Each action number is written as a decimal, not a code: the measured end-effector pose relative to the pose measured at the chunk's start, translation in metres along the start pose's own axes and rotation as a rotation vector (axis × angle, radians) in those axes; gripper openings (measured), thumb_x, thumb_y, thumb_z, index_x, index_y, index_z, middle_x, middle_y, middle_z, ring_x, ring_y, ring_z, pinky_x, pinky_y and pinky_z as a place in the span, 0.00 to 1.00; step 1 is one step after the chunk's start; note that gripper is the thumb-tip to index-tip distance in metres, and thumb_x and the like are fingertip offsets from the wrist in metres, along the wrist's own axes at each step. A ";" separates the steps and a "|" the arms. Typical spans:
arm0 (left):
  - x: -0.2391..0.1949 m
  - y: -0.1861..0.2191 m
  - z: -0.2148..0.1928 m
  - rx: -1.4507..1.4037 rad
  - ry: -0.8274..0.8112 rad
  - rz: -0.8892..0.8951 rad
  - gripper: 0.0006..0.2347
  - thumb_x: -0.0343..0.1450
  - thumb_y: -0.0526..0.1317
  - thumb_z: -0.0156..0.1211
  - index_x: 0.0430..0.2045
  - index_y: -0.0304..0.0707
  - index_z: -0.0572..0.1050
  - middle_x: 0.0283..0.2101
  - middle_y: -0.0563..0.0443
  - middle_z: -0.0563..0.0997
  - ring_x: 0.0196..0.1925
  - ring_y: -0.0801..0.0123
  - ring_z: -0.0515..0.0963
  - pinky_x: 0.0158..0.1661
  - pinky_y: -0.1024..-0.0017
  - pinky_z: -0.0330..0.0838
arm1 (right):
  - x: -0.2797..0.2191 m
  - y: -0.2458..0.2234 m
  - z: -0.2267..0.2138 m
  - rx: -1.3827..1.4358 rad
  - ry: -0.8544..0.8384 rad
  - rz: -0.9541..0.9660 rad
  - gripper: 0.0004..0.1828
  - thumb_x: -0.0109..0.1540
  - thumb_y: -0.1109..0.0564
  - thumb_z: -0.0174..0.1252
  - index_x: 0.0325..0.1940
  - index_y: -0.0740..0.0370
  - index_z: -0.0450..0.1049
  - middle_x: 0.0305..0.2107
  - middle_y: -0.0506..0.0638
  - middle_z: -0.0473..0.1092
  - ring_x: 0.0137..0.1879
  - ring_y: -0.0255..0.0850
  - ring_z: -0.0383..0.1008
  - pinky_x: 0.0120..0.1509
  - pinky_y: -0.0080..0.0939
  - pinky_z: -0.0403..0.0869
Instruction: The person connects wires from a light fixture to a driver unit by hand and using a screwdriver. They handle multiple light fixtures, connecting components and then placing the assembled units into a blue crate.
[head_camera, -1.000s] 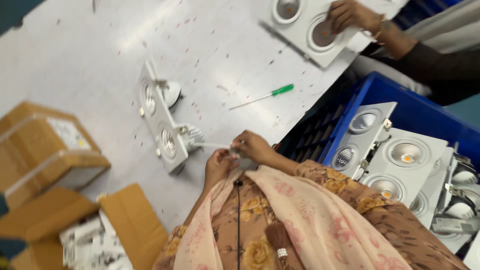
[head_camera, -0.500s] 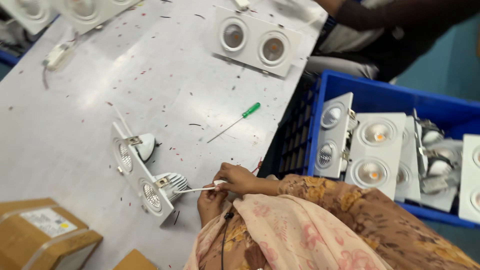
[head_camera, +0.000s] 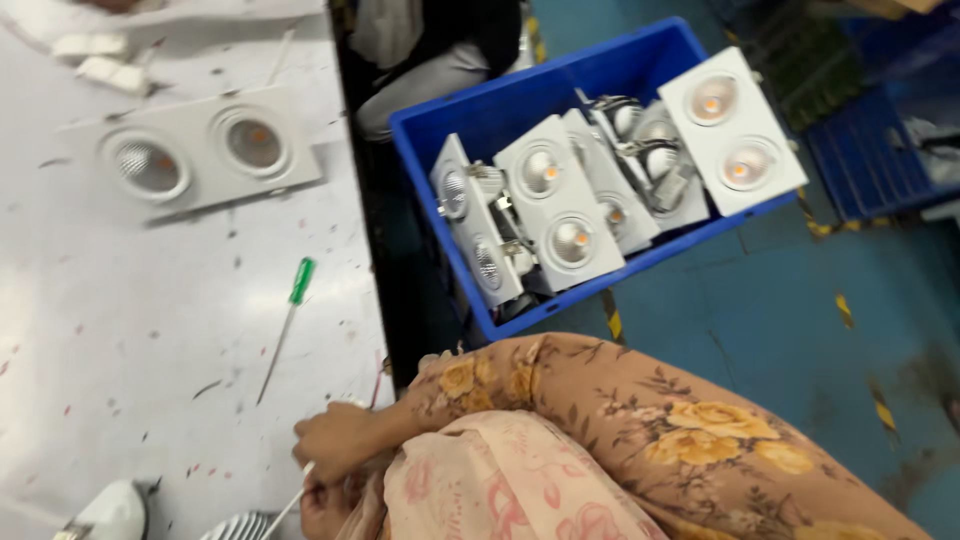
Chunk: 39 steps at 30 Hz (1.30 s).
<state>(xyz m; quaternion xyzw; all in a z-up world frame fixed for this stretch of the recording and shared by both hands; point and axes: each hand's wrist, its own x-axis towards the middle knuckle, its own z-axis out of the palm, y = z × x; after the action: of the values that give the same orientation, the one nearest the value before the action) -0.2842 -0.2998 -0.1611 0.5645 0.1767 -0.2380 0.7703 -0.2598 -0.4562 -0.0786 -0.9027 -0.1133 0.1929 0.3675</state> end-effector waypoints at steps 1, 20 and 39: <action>0.006 0.003 0.000 -0.001 0.003 -0.007 0.14 0.74 0.34 0.57 0.51 0.24 0.69 0.47 0.37 0.80 0.48 0.61 0.81 0.47 0.68 0.77 | -0.002 0.005 0.000 0.008 0.018 -0.024 0.20 0.58 0.38 0.59 0.46 0.49 0.81 0.47 0.50 0.72 0.53 0.48 0.75 0.55 0.50 0.70; -0.028 0.016 -0.023 0.231 0.023 -0.155 0.25 0.75 0.42 0.49 0.68 0.30 0.57 0.60 0.37 0.75 0.56 0.49 0.79 0.49 0.56 0.77 | -0.013 0.054 -0.041 -0.128 -0.011 -0.174 0.31 0.52 0.43 0.69 0.57 0.53 0.73 0.48 0.53 0.70 0.54 0.51 0.74 0.49 0.51 0.76; 0.065 0.081 -0.048 0.995 -0.063 0.573 0.21 0.76 0.36 0.52 0.65 0.24 0.62 0.59 0.30 0.75 0.55 0.53 0.80 0.56 0.62 0.73 | -0.220 0.203 -0.244 1.019 1.226 -0.131 0.13 0.70 0.54 0.61 0.53 0.64 0.70 0.48 0.53 0.81 0.58 0.43 0.83 0.62 0.40 0.79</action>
<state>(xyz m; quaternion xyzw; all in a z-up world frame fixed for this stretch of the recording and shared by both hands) -0.1851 -0.2449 -0.1470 0.8771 -0.1398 -0.0910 0.4505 -0.3400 -0.8264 -0.0036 -0.5606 0.1581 -0.3315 0.7421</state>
